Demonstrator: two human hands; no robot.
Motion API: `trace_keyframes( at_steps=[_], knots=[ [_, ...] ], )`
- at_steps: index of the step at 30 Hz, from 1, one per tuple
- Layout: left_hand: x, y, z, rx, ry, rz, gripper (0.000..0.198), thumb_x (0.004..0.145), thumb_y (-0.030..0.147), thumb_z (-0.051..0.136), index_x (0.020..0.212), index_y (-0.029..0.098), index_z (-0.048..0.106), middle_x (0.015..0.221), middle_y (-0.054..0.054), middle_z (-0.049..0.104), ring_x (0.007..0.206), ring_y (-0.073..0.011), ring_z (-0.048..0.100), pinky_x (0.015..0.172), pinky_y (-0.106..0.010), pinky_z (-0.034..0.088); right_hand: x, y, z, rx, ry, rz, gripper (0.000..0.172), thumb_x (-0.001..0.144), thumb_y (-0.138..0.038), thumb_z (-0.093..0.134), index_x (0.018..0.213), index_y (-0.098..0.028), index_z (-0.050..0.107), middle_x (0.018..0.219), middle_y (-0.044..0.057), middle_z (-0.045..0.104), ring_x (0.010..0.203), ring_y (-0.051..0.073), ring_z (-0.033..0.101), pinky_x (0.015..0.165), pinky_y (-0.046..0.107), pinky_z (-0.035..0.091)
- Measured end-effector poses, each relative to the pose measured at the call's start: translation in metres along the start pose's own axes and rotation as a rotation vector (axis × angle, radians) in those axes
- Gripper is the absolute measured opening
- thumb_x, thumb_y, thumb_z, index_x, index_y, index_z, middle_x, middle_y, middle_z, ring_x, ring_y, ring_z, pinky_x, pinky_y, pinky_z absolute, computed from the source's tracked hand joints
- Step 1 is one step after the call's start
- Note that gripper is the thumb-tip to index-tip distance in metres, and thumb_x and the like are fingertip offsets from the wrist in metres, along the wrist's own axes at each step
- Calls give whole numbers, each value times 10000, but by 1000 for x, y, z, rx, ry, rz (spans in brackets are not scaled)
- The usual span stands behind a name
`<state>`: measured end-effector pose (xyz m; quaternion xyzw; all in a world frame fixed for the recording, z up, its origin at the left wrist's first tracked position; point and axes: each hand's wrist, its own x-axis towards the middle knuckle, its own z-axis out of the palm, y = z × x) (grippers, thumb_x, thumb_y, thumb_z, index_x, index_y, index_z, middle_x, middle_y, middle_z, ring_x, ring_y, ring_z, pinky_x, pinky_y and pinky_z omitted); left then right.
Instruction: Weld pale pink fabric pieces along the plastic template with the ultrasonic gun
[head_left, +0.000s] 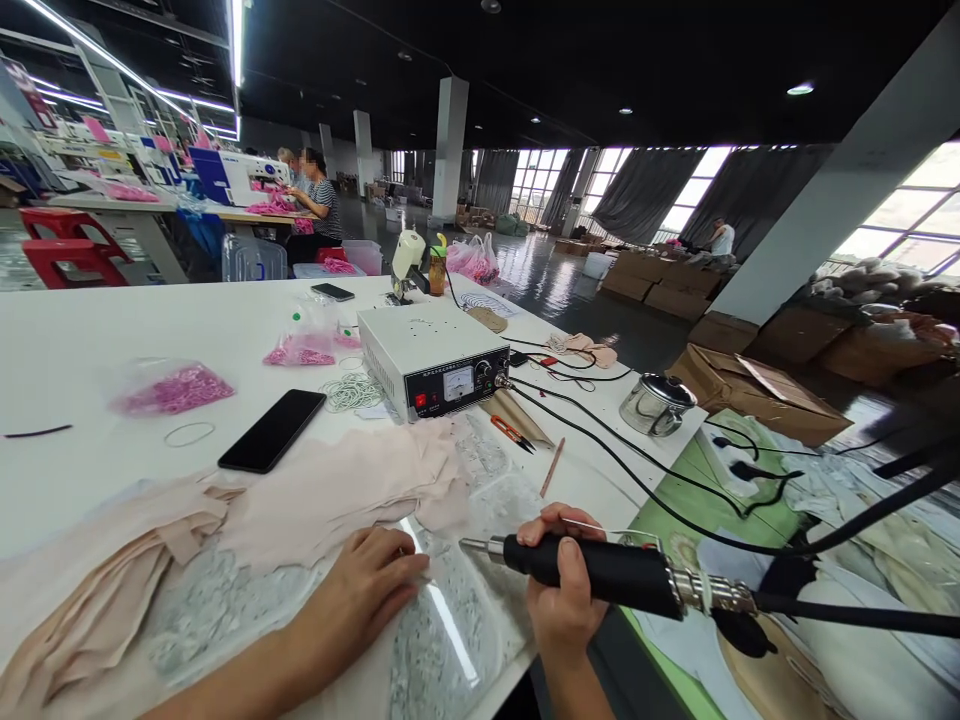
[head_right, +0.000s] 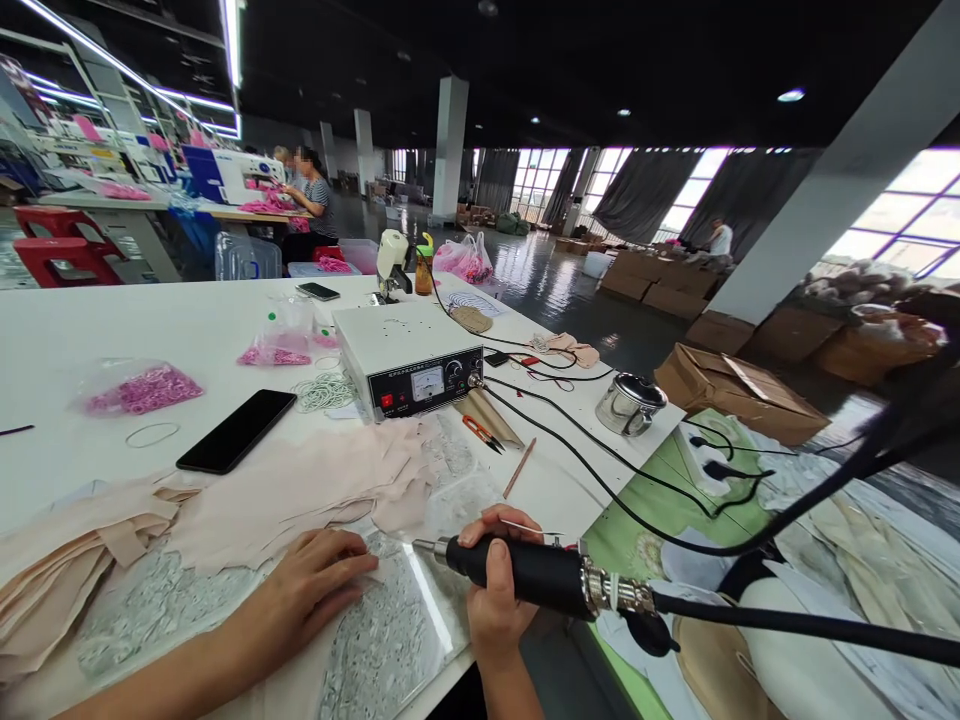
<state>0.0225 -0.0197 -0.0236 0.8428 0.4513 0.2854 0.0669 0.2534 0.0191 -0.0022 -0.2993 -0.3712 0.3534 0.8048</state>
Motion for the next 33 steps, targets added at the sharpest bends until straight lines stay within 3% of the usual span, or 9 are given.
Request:
trace_keyframes(
  at_steps=[5, 9, 13, 16, 19, 26, 33],
  knots=[
    [-2, -5, 4, 38, 78, 40, 278, 1098, 285, 413, 1311, 265, 592, 1162, -66, 688, 1025, -247, 657, 898, -388, 528, 2, -1, -3, -10, 3, -1, 156, 876, -359, 633, 954, -226, 656, 829, -15, 649, 595, 148, 579, 621, 361, 515],
    [-4, -3, 3, 32, 96, 33, 246, 1104, 325, 412, 1183, 256, 635, 1132, -66, 681, 998, -235, 662, 857, -367, 547, 2, -1, -6, -24, -8, 3, 133, 889, -335, 622, 961, -227, 651, 828, -15, 655, 612, 153, 591, 645, 375, 522],
    [-9, 6, -3, 22, 104, 4, 180, 1067, 238, 467, 1072, 240, 647, 1173, -79, 666, 1080, -245, 644, 929, -390, 541, 2, 0, -7, -29, -13, -1, 149, 897, -359, 622, 976, -235, 646, 863, -11, 647, 609, 145, 590, 626, 365, 526],
    [-12, 9, -5, 23, 106, -16, 152, 1038, 216, 514, 1080, 234, 659, 1179, -88, 668, 1079, -256, 641, 934, -412, 542, 2, -1, -7, -27, -11, 9, 146, 895, -359, 625, 971, -236, 645, 867, -10, 639, 605, 142, 590, 629, 366, 532],
    [-12, 6, 0, 29, 111, -29, 192, 1047, 240, 514, 1133, 240, 686, 1134, -83, 681, 1045, -254, 650, 910, -409, 543, 3, -3, -6, -23, 0, 20, 149, 887, -355, 630, 964, -231, 656, 859, -13, 636, 601, 140, 593, 629, 360, 532],
    [-11, 0, 10, 39, 147, -10, 358, 1118, 310, 406, 1030, 259, 749, 1037, -55, 700, 986, -226, 649, 863, -365, 525, 3, -4, -4, -20, 2, 38, 149, 883, -363, 642, 952, -233, 663, 861, -14, 632, 592, 138, 588, 621, 362, 525],
    [-12, 5, 5, 75, 177, 61, 319, 1122, 258, 411, 1080, 218, 725, 1083, -69, 719, 1001, -237, 644, 874, -385, 512, 3, -2, -3, -35, 0, 12, 168, 889, -392, 636, 953, -236, 645, 861, -14, 624, 588, 135, 571, 618, 361, 522]
  ],
)
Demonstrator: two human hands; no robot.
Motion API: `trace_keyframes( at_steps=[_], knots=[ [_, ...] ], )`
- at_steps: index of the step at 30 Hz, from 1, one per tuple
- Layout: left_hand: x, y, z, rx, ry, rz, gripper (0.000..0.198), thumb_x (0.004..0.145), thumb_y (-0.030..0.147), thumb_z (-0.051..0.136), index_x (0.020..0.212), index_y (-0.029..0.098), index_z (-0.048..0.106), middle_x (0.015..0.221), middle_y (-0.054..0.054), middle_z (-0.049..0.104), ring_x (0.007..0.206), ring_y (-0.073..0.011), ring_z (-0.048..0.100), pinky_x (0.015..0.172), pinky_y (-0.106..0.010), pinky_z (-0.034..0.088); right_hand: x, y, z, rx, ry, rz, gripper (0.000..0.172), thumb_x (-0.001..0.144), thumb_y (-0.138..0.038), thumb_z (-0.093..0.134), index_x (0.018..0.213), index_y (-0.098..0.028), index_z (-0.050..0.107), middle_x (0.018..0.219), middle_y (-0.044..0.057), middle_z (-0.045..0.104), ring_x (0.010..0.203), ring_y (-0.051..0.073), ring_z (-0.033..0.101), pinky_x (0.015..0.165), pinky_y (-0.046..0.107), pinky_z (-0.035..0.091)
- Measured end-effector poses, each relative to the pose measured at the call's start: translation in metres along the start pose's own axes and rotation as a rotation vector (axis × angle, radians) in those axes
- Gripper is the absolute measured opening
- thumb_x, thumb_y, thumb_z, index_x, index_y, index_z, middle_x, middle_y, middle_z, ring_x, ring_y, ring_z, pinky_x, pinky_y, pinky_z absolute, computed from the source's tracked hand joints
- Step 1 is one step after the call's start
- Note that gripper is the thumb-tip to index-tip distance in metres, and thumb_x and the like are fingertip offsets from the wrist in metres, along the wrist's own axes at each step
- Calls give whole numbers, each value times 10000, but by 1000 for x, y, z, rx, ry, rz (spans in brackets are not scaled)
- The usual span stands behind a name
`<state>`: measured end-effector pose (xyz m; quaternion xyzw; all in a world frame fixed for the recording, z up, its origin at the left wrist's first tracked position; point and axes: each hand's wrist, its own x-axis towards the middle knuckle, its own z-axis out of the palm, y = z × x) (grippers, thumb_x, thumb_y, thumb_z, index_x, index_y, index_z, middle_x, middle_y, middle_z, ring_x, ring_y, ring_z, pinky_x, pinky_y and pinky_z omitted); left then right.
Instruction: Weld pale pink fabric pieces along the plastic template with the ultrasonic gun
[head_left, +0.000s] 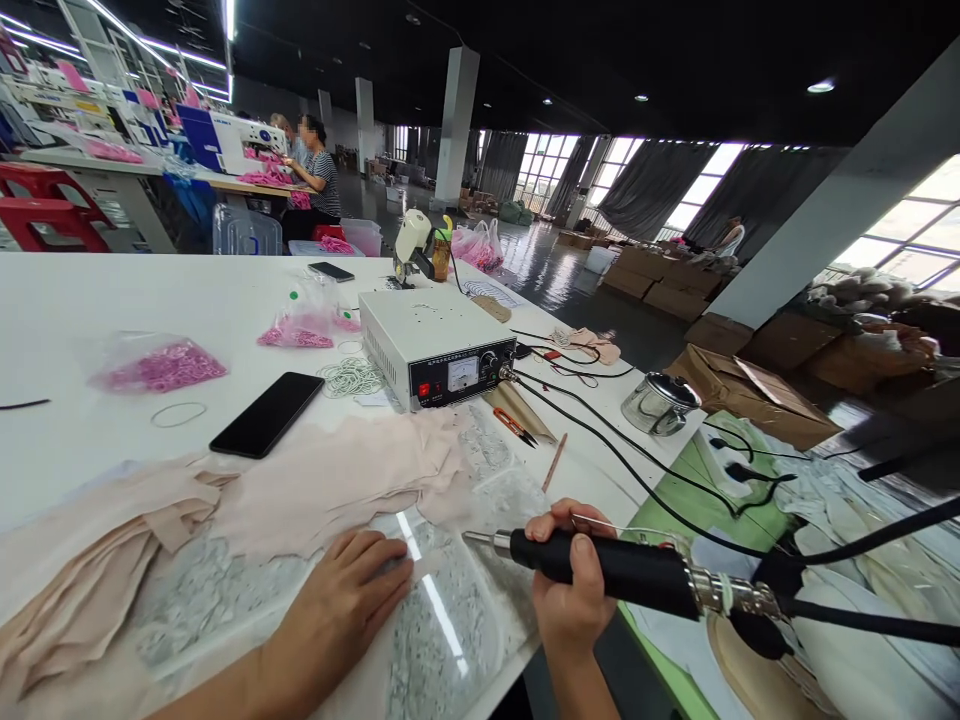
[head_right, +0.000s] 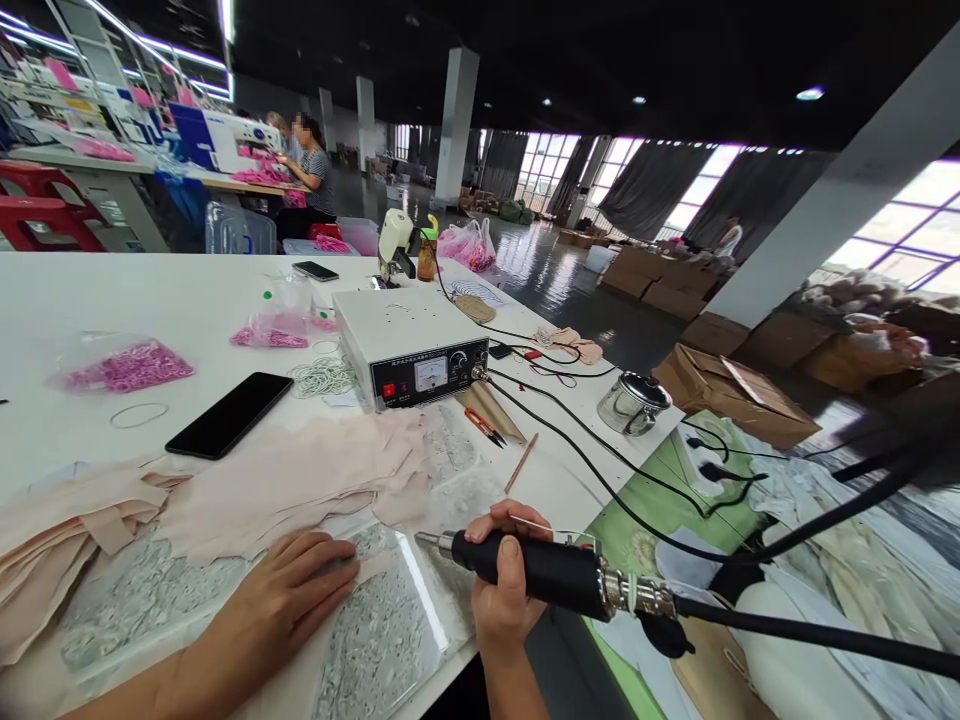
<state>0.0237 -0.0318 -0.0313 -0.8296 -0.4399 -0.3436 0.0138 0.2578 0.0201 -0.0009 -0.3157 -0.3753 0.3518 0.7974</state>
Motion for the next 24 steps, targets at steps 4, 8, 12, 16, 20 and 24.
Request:
trace_keyframes(
  at_steps=[4, 8, 12, 16, 20, 24],
  knots=[
    [4, 3, -1, -1, -15, 58, 284, 1107, 197, 413, 1149, 180, 694, 1095, -96, 720, 977, -237, 659, 864, -391, 517, -2, -3, 0, 2, 6, -2, 173, 891, -392, 620, 951, -232, 645, 850, -7, 617, 572, 136, 557, 593, 352, 517],
    [14, 3, -8, -36, -59, 138, 300, 1102, 173, 387, 1207, 190, 667, 1119, -107, 731, 974, -236, 679, 859, -387, 535, -4, -10, 0, 12, -6, 9, 168, 885, -386, 616, 948, -237, 661, 840, -3, 603, 558, 132, 548, 563, 333, 503],
    [23, 4, -19, -75, -134, 181, 270, 1073, 129, 430, 1199, 192, 660, 1132, -96, 746, 964, -213, 700, 847, -345, 551, -5, -16, 2, 46, -48, 16, 175, 900, -389, 602, 943, -238, 678, 823, 1, 590, 535, 129, 547, 522, 316, 491],
    [25, 8, -24, -105, -187, 184, 252, 1077, 123, 427, 1136, 167, 668, 1087, -83, 750, 921, -202, 699, 831, -325, 548, -6, -17, 4, 88, -108, 58, 186, 892, -386, 610, 947, -228, 691, 814, 2, 592, 522, 122, 556, 504, 301, 486],
    [23, 9, -21, -123, -195, 176, 265, 1078, 114, 416, 1104, 164, 675, 1084, -88, 745, 925, -213, 693, 816, -331, 538, -9, -11, 8, 95, -112, 89, 167, 886, -378, 619, 937, -233, 685, 817, -6, 602, 533, 119, 562, 521, 299, 502],
    [22, 10, -19, -141, -178, 175, 292, 1072, 95, 397, 1081, 172, 679, 1030, -84, 741, 877, -209, 689, 774, -327, 536, -10, -4, 12, 70, -96, 84, 154, 906, -373, 597, 947, -246, 673, 833, -5, 611, 555, 129, 557, 543, 318, 515]
  ],
)
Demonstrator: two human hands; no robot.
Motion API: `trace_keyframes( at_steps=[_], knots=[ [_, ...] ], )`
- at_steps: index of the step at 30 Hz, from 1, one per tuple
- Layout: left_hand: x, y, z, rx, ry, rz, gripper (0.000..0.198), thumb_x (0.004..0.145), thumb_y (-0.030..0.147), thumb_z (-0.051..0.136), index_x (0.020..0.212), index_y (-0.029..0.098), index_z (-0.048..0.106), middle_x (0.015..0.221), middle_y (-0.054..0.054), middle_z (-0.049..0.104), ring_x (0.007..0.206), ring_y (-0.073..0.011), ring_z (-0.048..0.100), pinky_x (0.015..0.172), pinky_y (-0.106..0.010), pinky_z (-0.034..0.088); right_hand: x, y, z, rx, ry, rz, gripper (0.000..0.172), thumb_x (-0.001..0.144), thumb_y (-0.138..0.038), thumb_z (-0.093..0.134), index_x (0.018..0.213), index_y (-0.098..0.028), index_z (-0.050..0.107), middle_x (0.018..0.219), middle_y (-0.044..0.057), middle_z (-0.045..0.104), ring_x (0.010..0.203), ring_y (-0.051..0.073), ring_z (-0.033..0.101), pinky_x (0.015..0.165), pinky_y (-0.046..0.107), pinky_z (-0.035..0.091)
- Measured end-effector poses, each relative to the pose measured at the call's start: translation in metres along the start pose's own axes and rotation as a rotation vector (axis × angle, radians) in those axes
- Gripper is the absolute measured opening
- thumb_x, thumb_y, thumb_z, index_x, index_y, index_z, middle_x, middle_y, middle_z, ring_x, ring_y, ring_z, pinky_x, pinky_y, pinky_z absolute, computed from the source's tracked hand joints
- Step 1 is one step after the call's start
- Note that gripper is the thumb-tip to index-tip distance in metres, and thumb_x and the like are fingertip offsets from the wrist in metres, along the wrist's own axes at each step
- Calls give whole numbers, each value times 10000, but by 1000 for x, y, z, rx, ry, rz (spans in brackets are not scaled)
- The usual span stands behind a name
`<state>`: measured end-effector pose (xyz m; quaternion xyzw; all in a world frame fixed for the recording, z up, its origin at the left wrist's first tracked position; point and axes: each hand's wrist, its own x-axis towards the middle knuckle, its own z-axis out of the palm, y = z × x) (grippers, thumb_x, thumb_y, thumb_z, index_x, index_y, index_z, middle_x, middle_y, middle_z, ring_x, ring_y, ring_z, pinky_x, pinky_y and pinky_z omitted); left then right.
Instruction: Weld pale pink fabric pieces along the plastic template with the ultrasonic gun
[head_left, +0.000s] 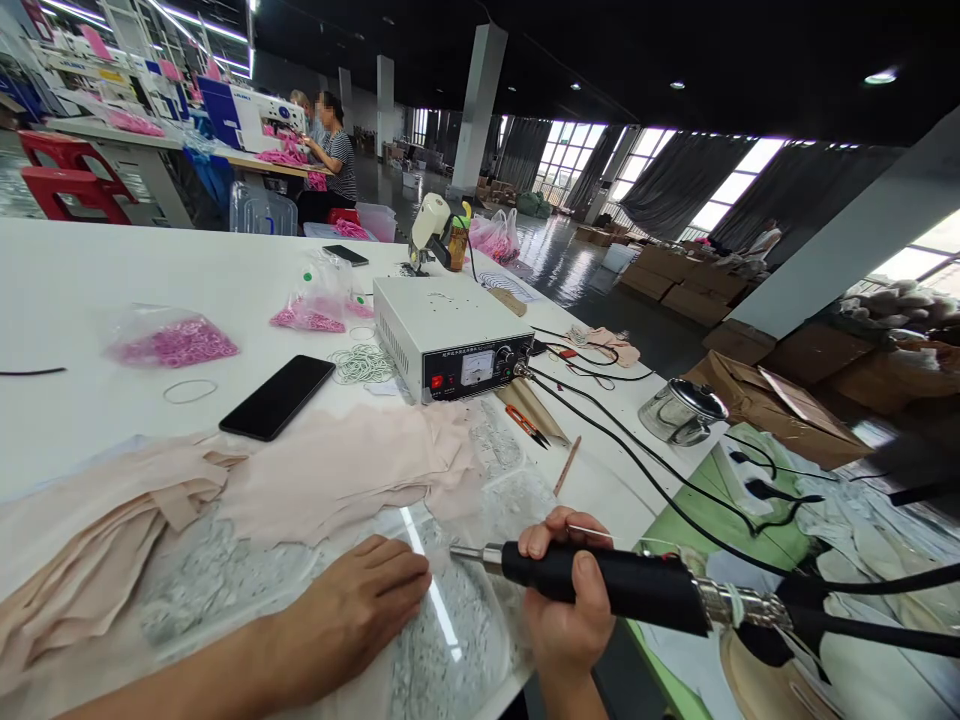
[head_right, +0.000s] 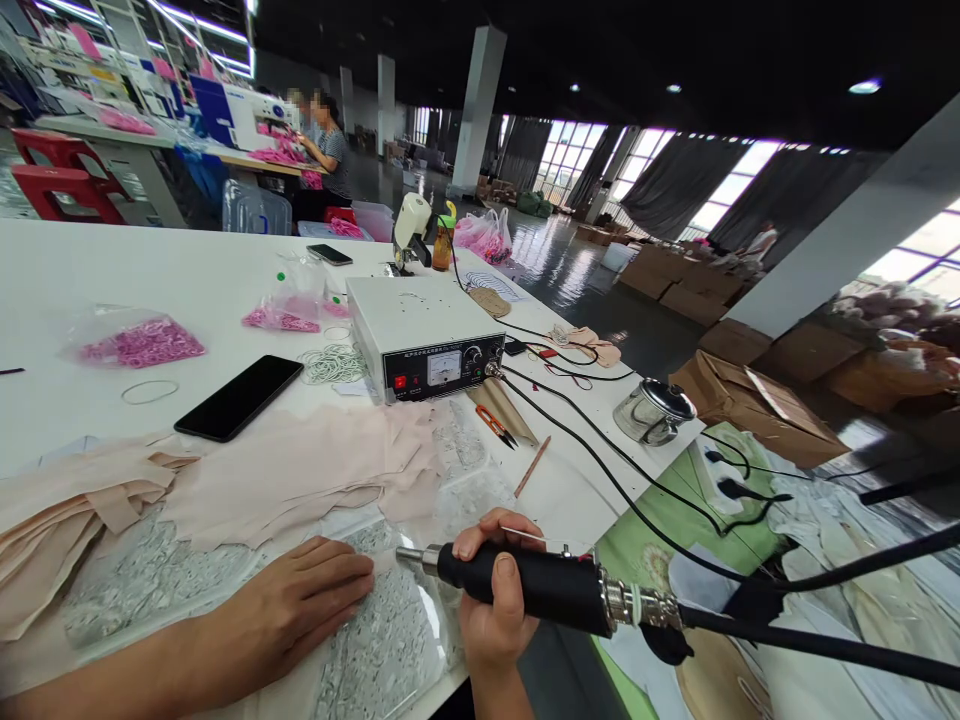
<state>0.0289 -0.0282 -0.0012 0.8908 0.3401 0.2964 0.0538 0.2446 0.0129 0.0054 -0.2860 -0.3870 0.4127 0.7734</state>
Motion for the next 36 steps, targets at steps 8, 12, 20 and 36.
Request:
trace_keyframes(
  at_steps=[8, 12, 20, 36],
  knots=[
    [0, -6, 0, 21, 20, 7, 275, 1075, 108, 442, 1232, 185, 653, 1128, -97, 751, 985, -209, 718, 884, -326, 577, 3, -1, -4, -7, -3, 8, 167, 905, -394, 601, 939, -244, 666, 843, 1, 582, 550, 122, 541, 540, 311, 503],
    [1, -10, 3, 58, 28, -18, 279, 1064, 98, 448, 1238, 172, 653, 1166, -111, 746, 982, -222, 721, 846, -346, 583, 1, -4, -4, 20, -18, 13, 180, 906, -395, 602, 954, -241, 681, 841, 3, 586, 546, 119, 553, 520, 302, 507],
    [-8, -18, 10, 91, 27, -39, 298, 1094, 156, 408, 1251, 179, 660, 1249, -94, 739, 1117, -240, 683, 945, -383, 526, -4, -6, -6, 37, -42, 35, 176, 893, -388, 616, 950, -232, 674, 844, 4, 574, 543, 116, 553, 526, 300, 495],
    [-14, -20, 13, 20, -16, 24, 305, 1099, 154, 420, 1295, 187, 651, 1227, -90, 750, 1241, -234, 639, 1056, -372, 468, -4, -9, -2, 57, -10, 59, 165, 876, -375, 644, 936, -231, 697, 828, -7, 585, 540, 116, 579, 539, 291, 518]
  ],
)
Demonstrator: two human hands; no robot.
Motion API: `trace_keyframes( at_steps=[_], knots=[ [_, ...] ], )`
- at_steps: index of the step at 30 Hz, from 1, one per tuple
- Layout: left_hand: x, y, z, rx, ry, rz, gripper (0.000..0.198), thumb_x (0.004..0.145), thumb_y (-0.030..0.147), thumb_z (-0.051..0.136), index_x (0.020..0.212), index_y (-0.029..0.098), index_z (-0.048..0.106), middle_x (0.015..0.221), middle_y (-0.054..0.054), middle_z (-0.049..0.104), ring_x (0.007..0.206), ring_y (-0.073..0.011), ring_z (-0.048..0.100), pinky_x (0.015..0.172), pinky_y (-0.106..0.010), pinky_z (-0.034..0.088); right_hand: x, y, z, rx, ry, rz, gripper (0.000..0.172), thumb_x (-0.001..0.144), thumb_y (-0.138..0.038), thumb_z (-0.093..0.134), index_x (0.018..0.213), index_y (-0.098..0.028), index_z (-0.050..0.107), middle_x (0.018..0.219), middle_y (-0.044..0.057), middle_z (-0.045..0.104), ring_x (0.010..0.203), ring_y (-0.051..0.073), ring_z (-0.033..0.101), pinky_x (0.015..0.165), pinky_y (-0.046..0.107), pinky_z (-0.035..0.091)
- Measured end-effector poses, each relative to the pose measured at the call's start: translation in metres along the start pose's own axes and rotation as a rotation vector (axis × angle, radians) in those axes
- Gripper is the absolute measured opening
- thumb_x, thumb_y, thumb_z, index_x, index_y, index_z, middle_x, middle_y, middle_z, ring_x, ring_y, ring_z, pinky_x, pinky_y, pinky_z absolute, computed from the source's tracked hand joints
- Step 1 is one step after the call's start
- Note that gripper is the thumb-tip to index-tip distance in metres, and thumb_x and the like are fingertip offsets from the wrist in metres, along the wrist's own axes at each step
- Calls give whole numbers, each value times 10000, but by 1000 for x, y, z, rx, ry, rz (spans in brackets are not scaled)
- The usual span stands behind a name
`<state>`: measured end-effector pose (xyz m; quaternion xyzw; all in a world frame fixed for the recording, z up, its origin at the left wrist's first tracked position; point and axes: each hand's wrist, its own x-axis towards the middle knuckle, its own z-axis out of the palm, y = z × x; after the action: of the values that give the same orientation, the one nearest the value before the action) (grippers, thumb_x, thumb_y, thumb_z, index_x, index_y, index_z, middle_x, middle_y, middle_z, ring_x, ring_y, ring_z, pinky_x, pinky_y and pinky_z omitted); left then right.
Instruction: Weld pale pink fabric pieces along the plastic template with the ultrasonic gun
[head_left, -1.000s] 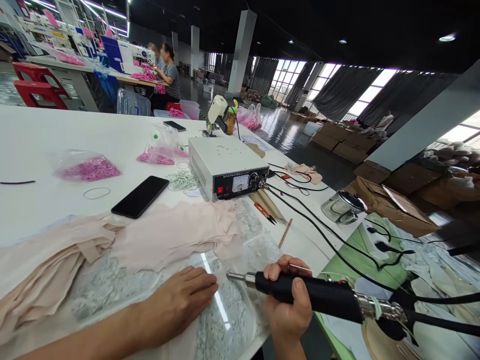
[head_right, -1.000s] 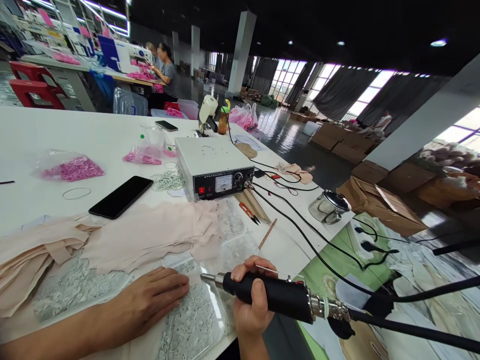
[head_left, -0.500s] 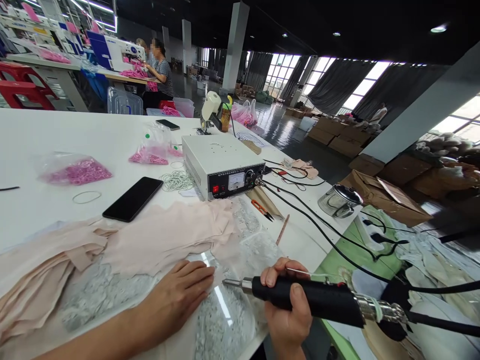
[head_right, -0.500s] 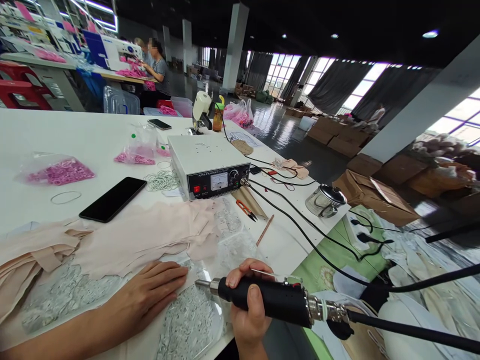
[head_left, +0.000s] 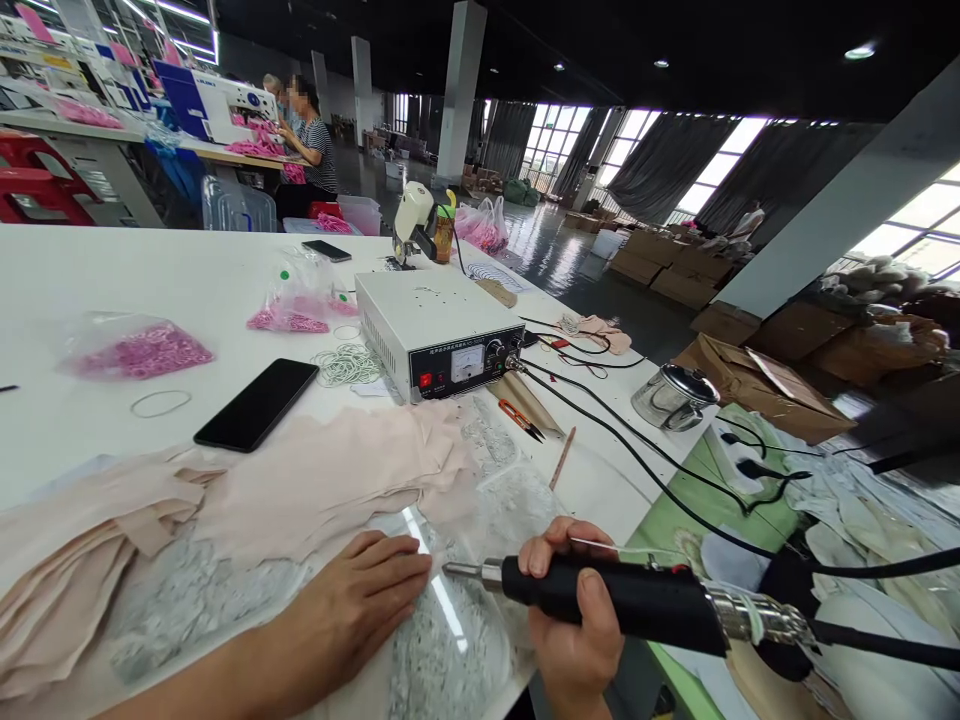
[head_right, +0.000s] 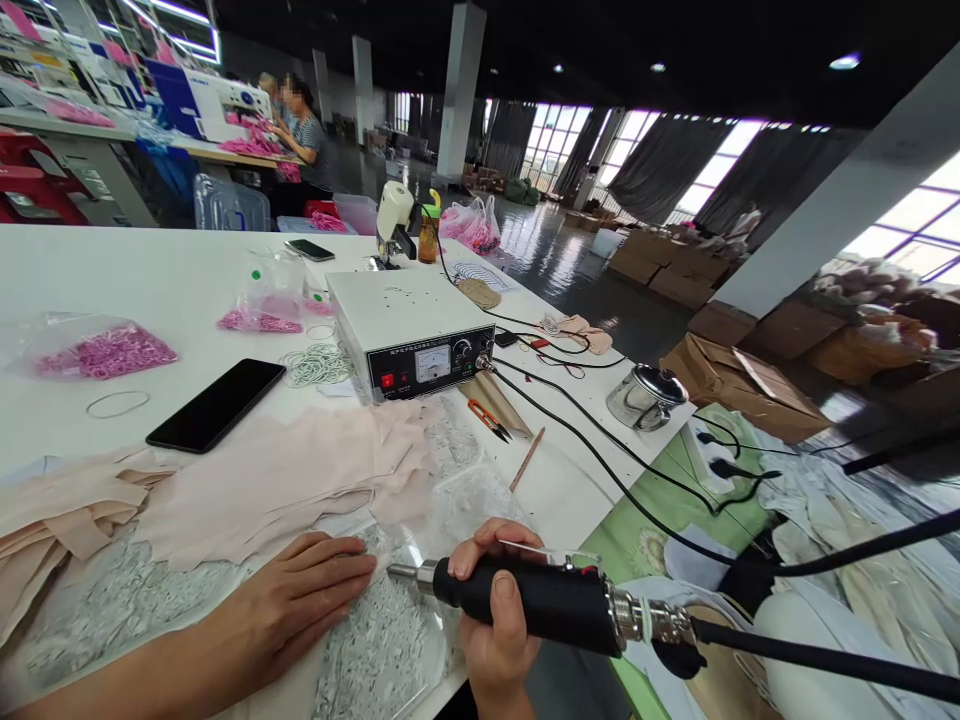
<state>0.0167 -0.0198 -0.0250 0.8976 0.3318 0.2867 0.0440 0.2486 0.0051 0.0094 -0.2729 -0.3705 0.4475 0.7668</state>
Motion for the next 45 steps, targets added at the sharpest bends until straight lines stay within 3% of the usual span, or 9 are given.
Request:
trace_keyframes(
  at_steps=[10, 24, 39, 45],
  knots=[
    [6, 7, -5, -16, 67, 32, 342, 1121, 161, 353, 1184, 166, 690, 1129, -105, 776, 1170, -241, 673, 1007, -389, 475, 0, -1, 1, -55, -8, -27, 179, 881, -395, 641, 931, -230, 687, 826, -4, 597, 529, 122, 571, 522, 305, 524],
    [18, 10, -28, 37, -19, 158, 283, 1058, 42, 431, 1205, 120, 660, 1165, -105, 764, 1161, -240, 677, 1047, -372, 435, 2, -3, -2, -45, -12, -2, 165, 873, -379, 651, 949, -236, 685, 829, -5, 609, 538, 127, 578, 529, 310, 517],
    [24, 12, -31, 58, -48, 174, 319, 1081, 49, 346, 1172, 114, 646, 1079, -96, 759, 992, -221, 678, 986, -387, 451, 4, -5, 2, -19, 10, -72, 189, 879, -377, 628, 962, -229, 710, 811, -6, 609, 526, 120, 569, 511, 286, 492],
    [26, 14, -31, 58, -78, 161, 348, 1076, 37, 314, 1190, 139, 628, 1039, -98, 749, 970, -217, 688, 985, -384, 469, 1, -5, 7, -59, -6, -27, 180, 866, -390, 651, 921, -224, 692, 814, -4, 592, 519, 122, 578, 511, 296, 508]
  ],
)
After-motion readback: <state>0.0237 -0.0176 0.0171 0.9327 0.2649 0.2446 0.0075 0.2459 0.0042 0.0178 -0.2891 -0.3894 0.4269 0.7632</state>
